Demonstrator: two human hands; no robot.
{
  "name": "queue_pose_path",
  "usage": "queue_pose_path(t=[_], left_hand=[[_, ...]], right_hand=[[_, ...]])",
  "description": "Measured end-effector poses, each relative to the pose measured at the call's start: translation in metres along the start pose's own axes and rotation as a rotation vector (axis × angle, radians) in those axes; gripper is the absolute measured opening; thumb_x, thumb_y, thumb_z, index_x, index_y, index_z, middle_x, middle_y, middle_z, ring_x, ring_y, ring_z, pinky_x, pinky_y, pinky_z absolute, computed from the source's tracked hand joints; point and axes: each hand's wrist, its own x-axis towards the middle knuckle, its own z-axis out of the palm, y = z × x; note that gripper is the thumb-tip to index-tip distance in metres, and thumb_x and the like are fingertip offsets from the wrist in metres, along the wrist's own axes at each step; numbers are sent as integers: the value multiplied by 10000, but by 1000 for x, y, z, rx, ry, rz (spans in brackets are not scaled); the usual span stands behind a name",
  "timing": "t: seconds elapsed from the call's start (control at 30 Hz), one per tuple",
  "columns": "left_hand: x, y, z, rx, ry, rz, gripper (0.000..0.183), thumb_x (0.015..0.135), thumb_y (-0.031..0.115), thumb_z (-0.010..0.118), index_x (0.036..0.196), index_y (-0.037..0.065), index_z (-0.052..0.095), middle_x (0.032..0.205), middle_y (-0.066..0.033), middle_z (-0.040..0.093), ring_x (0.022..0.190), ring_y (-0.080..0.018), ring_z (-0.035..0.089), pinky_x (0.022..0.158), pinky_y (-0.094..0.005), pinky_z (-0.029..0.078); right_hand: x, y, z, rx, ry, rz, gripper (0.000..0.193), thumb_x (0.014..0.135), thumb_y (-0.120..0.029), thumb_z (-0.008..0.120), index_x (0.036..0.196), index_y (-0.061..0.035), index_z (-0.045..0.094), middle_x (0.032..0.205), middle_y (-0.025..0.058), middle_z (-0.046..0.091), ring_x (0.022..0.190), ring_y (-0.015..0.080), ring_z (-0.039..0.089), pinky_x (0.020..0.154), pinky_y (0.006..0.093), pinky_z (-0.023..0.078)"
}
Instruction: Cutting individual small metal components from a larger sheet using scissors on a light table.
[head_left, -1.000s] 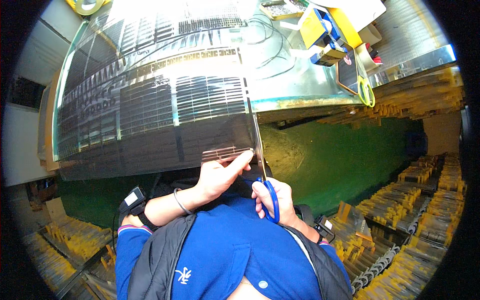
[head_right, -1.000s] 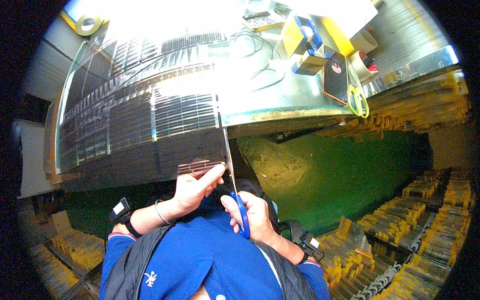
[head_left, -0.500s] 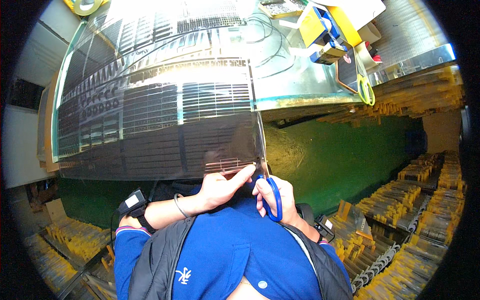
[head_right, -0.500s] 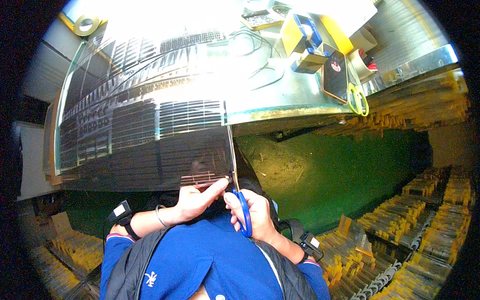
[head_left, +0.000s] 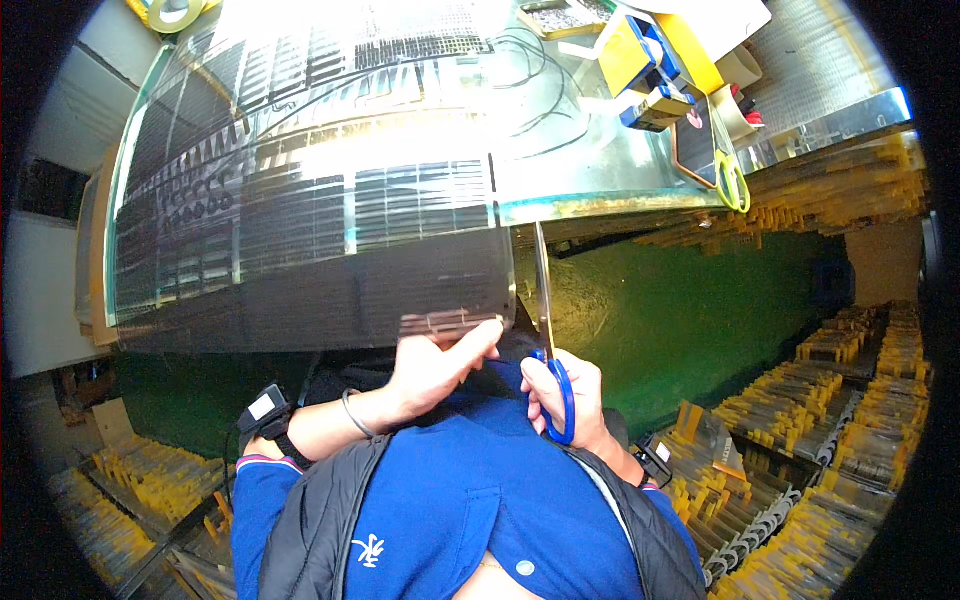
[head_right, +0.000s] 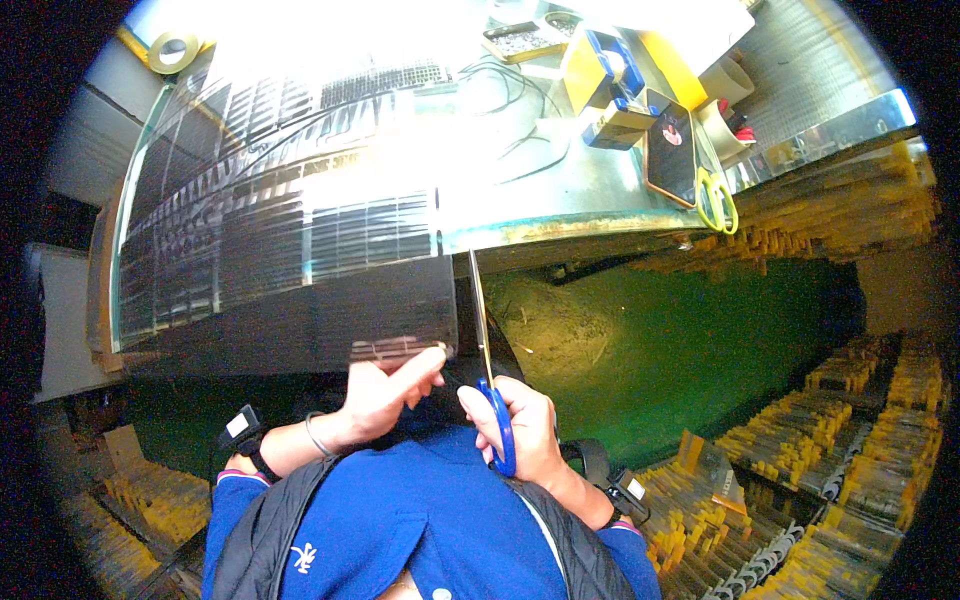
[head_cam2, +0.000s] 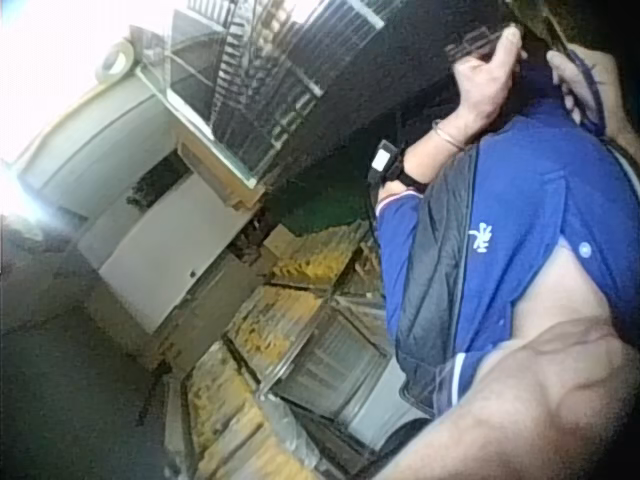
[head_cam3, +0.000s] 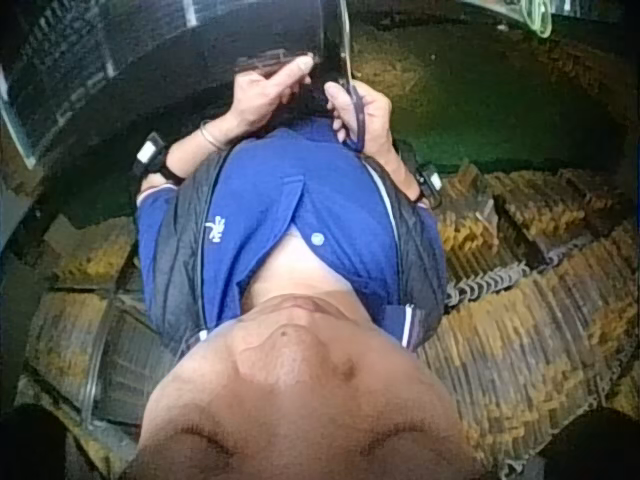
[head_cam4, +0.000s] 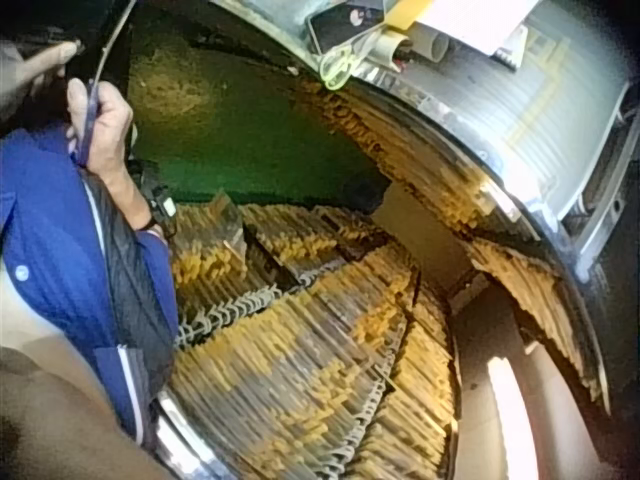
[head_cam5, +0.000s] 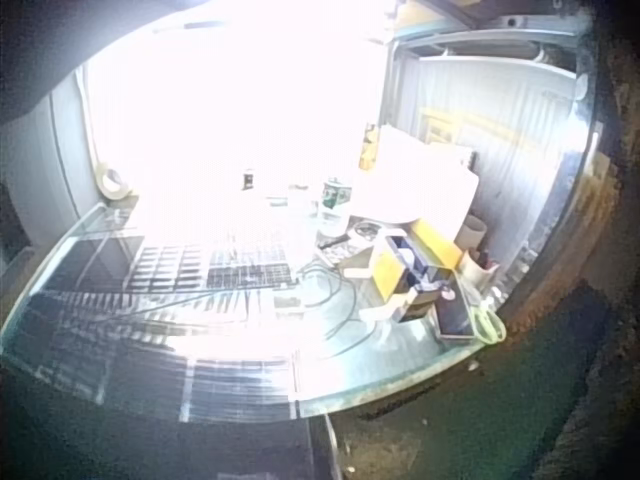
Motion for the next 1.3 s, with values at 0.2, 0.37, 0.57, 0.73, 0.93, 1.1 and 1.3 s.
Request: queue_pose_path(t=[0.2, 0.37, 0.57, 0.73, 0.93, 1.1, 1.3], left_hand=[[15, 19, -11, -274, 28, 94, 221, 790, 261, 638, 784, 41, 610, 641, -39, 571, 461, -75, 471, 393, -192, 326], [20, 15, -16, -560, 62, 61, 198, 772, 249, 663, 798, 64, 598, 661, -36, 569, 466, -84, 480, 391, -195, 331], [18, 23, -15, -603, 34, 30, 188, 752, 234, 693, 783, 66, 615, 649, -29, 569, 466, -83, 481, 400, -197, 330], [16, 24, -13, -563, 56, 21, 195, 753, 233, 695, 772, 53, 623, 654, -28, 573, 463, -72, 475, 400, -194, 331], [17, 26, -5, -489, 81, 31, 165, 766, 207, 679, 763, 54, 616, 634, -11, 559, 435, -56, 436, 378, -181, 291], [20, 25, -1, -500, 65, -10, 162, 760, 203, 684, 794, 54, 629, 644, -16, 572, 448, -57, 446, 389, -178, 297], [20, 26, 0, -491, 46, -21, 160, 759, 194, 683, 815, 52, 637, 646, -18, 576, 464, -58, 458, 398, -176, 310]], right_hand=[[15, 21, -21, -296, -101, -128, 258, 790, -243, 654, 677, -43, 537, 518, -29, 466, 438, 27, 430, 398, 192, 339], [16, 27, -29, -312, -270, -37, 240, 785, -246, 657, 707, -48, 544, 531, -34, 477, 449, 25, 434, 405, 201, 339], [19, 20, -30, -190, -359, -26, 213, 796, -237, 639, 735, -53, 550, 583, -9, 518, 470, 38, 462, 432, 195, 372], [22, 14, -29, -101, -427, 16, 219, 816, -242, 604, 745, -41, 553, 588, 1, 525, 472, 50, 477, 432, 194, 383], [16, 6, -22, -9, -420, 87, 220, 827, -224, 572, 749, -20, 555, 585, 23, 533, 457, 66, 493, 409, 190, 389], [10, 16, -7, -103, -202, 8, 279, 823, -260, 606, 661, -46, 533, 523, 8, 506, 422, 52, 467, 392, 198, 367], [4, 11, 1, -271, -46, -97, 325, 800, -228, 640, 588, -39, 482, 511, 17, 474, 409, 62, 447, 382, 224, 338]])
